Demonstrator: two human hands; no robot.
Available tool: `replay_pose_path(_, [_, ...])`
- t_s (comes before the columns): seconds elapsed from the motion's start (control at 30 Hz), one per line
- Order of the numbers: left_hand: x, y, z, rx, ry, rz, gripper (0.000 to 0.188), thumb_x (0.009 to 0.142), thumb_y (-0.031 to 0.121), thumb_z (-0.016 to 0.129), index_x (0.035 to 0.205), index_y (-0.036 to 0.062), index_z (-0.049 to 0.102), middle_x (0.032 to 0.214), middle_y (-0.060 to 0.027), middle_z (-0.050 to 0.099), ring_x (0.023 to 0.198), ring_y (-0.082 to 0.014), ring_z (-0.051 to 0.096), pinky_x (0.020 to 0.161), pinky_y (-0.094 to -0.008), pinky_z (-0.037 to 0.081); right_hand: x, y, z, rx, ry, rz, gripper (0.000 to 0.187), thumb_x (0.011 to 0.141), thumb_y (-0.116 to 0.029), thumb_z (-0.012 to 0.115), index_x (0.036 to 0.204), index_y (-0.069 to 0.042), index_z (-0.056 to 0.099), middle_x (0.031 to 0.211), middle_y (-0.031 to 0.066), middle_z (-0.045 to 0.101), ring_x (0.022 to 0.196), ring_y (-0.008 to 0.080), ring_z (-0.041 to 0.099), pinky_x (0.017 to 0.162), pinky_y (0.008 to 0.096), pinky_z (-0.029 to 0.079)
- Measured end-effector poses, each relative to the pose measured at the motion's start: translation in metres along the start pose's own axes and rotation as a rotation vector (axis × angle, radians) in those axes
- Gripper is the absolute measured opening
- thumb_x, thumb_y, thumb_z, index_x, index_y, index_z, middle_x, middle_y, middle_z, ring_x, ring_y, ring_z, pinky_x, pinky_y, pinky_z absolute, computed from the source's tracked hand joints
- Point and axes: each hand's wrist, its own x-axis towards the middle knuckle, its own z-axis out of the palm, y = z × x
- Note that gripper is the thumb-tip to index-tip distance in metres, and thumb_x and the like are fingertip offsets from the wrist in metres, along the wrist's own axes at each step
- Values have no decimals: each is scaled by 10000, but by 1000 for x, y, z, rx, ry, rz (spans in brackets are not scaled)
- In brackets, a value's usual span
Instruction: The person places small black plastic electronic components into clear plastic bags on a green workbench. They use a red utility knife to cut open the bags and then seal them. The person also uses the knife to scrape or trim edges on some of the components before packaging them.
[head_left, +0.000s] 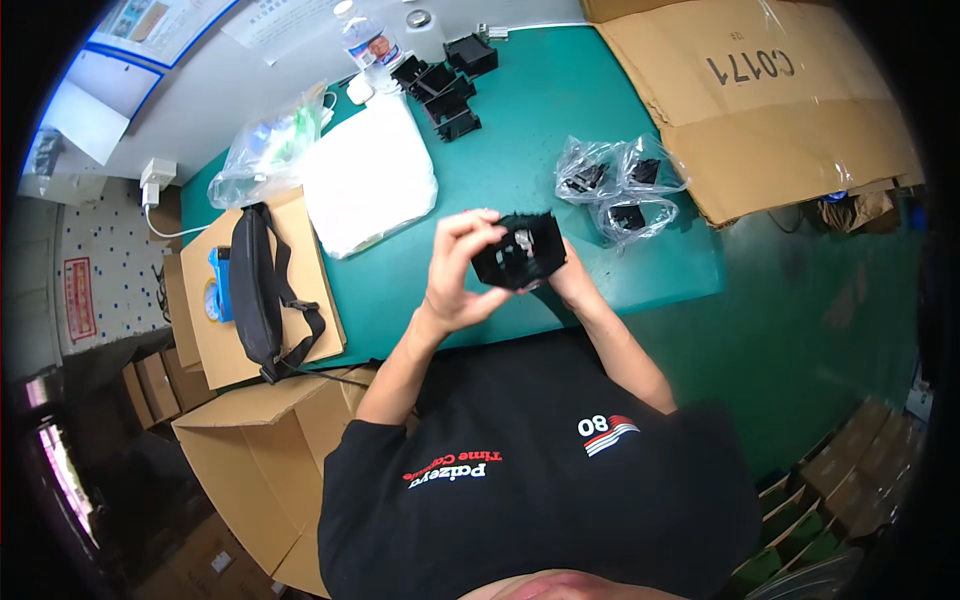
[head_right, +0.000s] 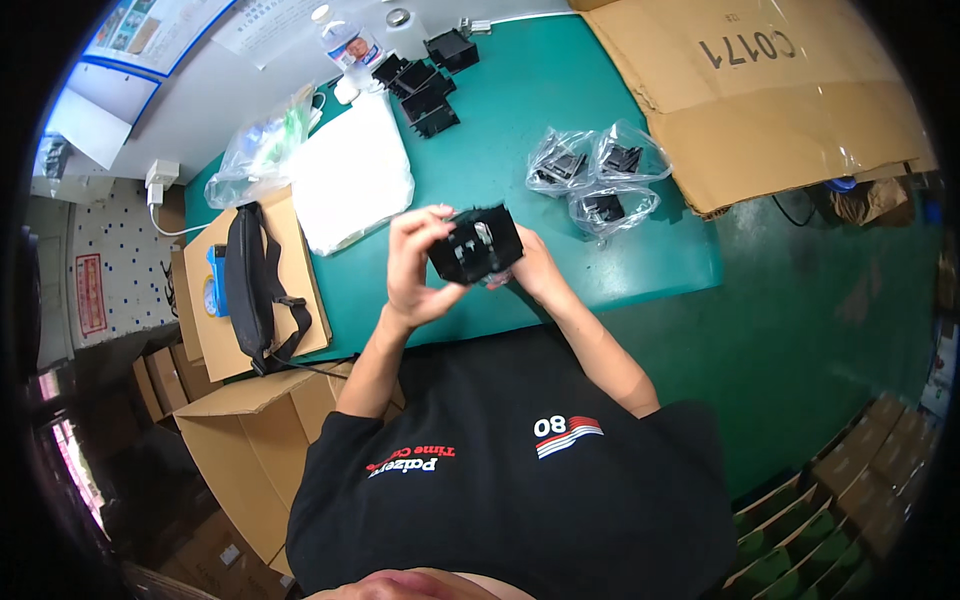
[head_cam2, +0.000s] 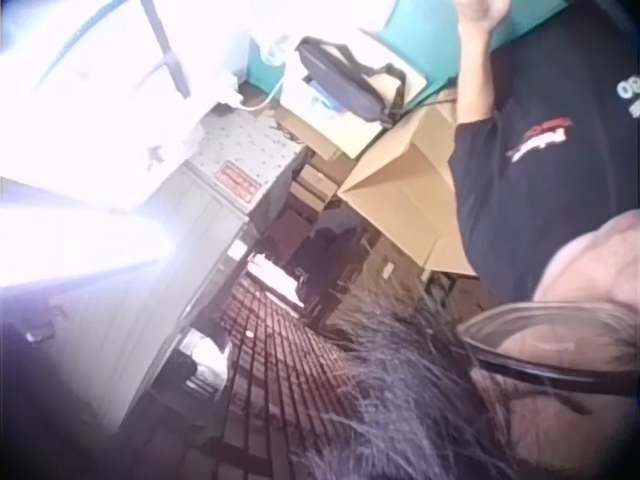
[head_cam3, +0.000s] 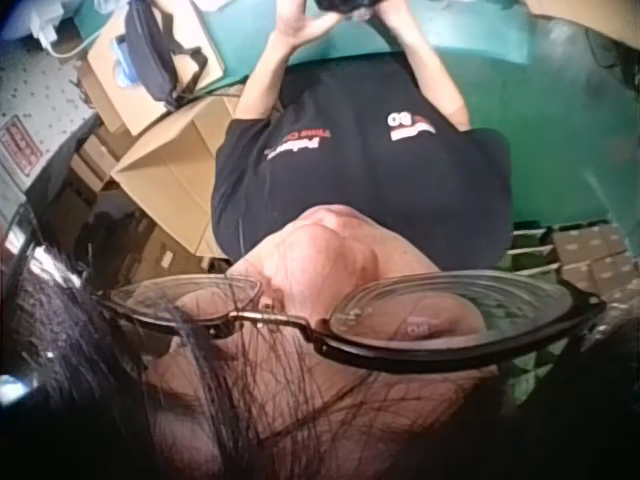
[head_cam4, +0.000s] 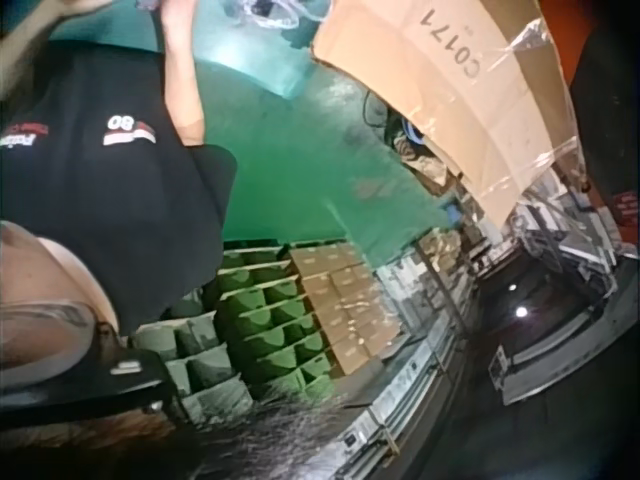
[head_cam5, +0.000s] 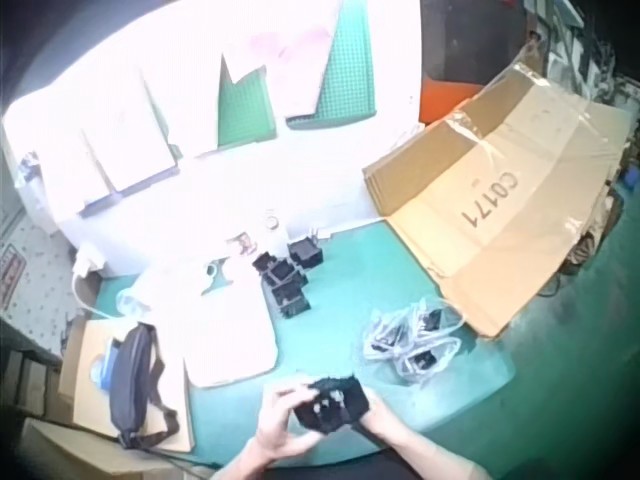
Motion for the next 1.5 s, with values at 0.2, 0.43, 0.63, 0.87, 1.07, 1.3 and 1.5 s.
replay_pose_path(0.2, [-37, 2, -22, 132, -116, -132, 604, 702, 61, 843, 1234, 18, 561, 1427, -234, 509, 1437, -477, 399, 1116, -585, 395, 0, -25, 11, 7, -123, 258, 471, 1096, -366, 409, 1338, -18, 614, 999, 57, 711, 743, 86, 668, 589, 257, 538])
replay_pose_path(0.43, [-45, 4, -25, 197, -214, -278, 623, 694, -1, 826, 1250, -2, 546, 1351, -262, 570, 1292, -440, 560, 1007, -442, 516, -9, -41, 25, -650, 32, -53, 404, 1084, -290, 443, 1355, -55, 628, 973, 106, 705, 758, 166, 692, 635, 303, 539])
replay_pose_path(0.63, [-49, 3, -6, 442, -9, -266, 651, 632, 42, 851, 1219, 2, 571, 1265, -210, 602, 1115, -390, 626, 955, -443, 519, -8, -19, 27, -914, 261, -536, 390, 932, -13, 604, 1321, -36, 610, 861, 133, 631, 708, 249, 642, 654, 357, 530])
replay_pose_path(0.87, [-43, -5, 8, 713, 92, -295, 665, 615, 106, 880, 1184, 3, 551, 1143, -200, 529, 1057, -394, 534, 914, -488, 456, -26, -11, 55, -814, 119, -523, 171, 853, -20, 648, 984, -43, 541, 903, 167, 604, 746, 398, 643, 638, 472, 522])
replay_pose_path(1.07, [-36, -17, 20, 341, 488, -322, 577, 693, 137, 920, 1077, 12, 507, 1016, -123, 483, 931, -273, 507, 802, -397, 446, 1, 7, 47, -718, 173, -495, 250, 789, 7, 632, 1004, -6, 506, 901, 166, 534, 667, 322, 600, 597, 425, 504])
replay_pose_path(1.3, [-31, -33, 7, 283, 221, -341, 447, 776, 166, 850, 1082, -2, 570, 1056, -172, 560, 961, -344, 571, 850, -428, 481, -13, -6, 50, -500, 42, -407, 452, 810, -165, 801, 1036, -11, 442, 865, 127, 556, 740, 204, 625, 620, 356, 552])
replay_pose_path(1.5, [-19, -13, 20, 255, 150, -254, 186, 893, -56, 661, 1076, -28, 665, 1032, -165, 643, 897, -247, 634, 755, -327, 527, -9, -13, 28, -666, 435, -345, 237, 882, -79, 695, 832, -29, 468, 587, 92, 500, 510, 177, 523, 486, 366, 413])
